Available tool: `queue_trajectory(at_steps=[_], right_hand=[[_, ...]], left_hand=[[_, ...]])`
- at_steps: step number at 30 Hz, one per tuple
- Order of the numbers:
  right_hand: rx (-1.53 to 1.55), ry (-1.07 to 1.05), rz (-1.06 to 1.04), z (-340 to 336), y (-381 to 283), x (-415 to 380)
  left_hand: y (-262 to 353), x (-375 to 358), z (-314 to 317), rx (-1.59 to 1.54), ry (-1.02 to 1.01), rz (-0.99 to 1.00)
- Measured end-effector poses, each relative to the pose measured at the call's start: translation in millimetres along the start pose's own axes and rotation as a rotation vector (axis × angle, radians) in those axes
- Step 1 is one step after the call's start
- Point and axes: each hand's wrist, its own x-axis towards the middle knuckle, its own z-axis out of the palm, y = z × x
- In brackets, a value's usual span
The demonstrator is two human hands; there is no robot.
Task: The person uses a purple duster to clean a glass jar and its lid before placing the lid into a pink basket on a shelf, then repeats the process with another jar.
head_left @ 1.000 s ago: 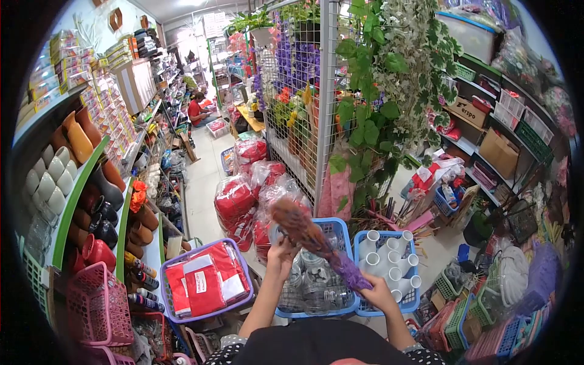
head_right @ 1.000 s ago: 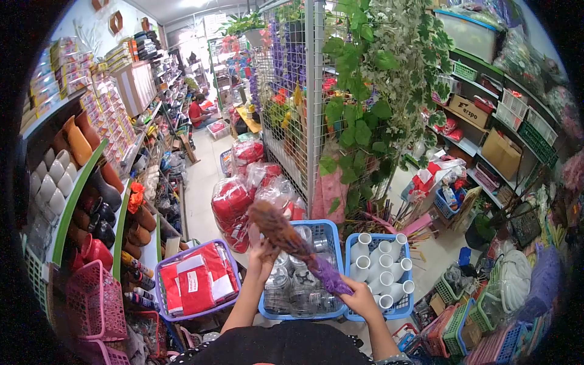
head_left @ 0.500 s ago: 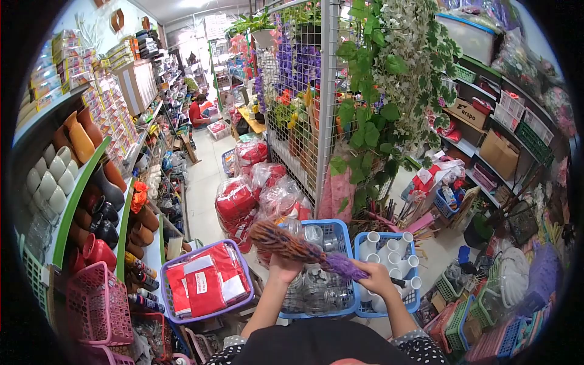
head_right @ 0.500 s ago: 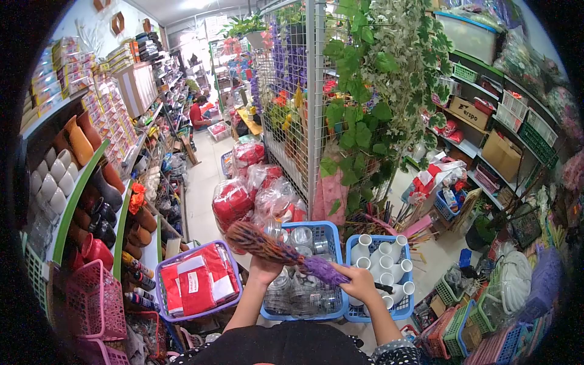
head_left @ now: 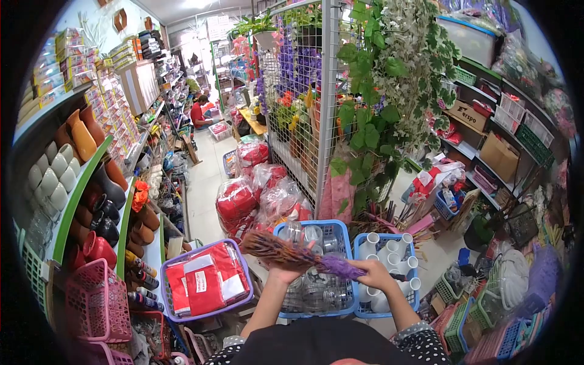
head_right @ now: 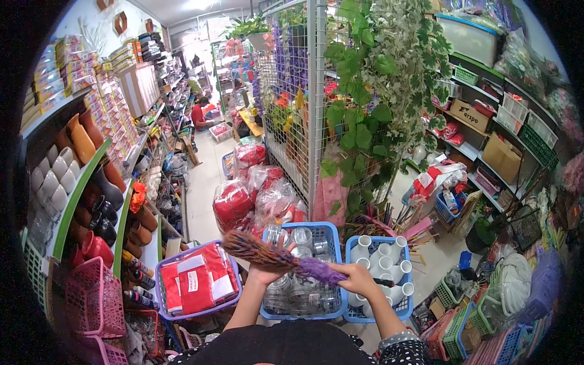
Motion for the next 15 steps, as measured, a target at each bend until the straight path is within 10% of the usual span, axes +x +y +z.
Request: queue_trajectory(at_steps=[2,6,7,10,15], right_hand=[[-0.049,0.111,0.121,-2.4,-4.7,2.4],[0.104,0.020,0.135,1.9,6.9,2.3],[0.035,-0.041,0.088,-3.9,2.1,-2.3],[-0.053,0.143,0.144,0.9,-6.9,-2.9],[0.230,0.159,0.199,7.3,6.0,-5.8]], left_hand=[[-10.4,-2.2,21.2,0.135,0.325,0.041],[-10.0,-0.9,20.0,0.013,0.258,-0.005],[-3.5,1.6,-8.2,-0.025,-0.190,-0.039],[-0.6,6.9,1.0,0.049,0.335,0.092],[0.8,7.3,-13.4,0.177,-0.030,0.047]])
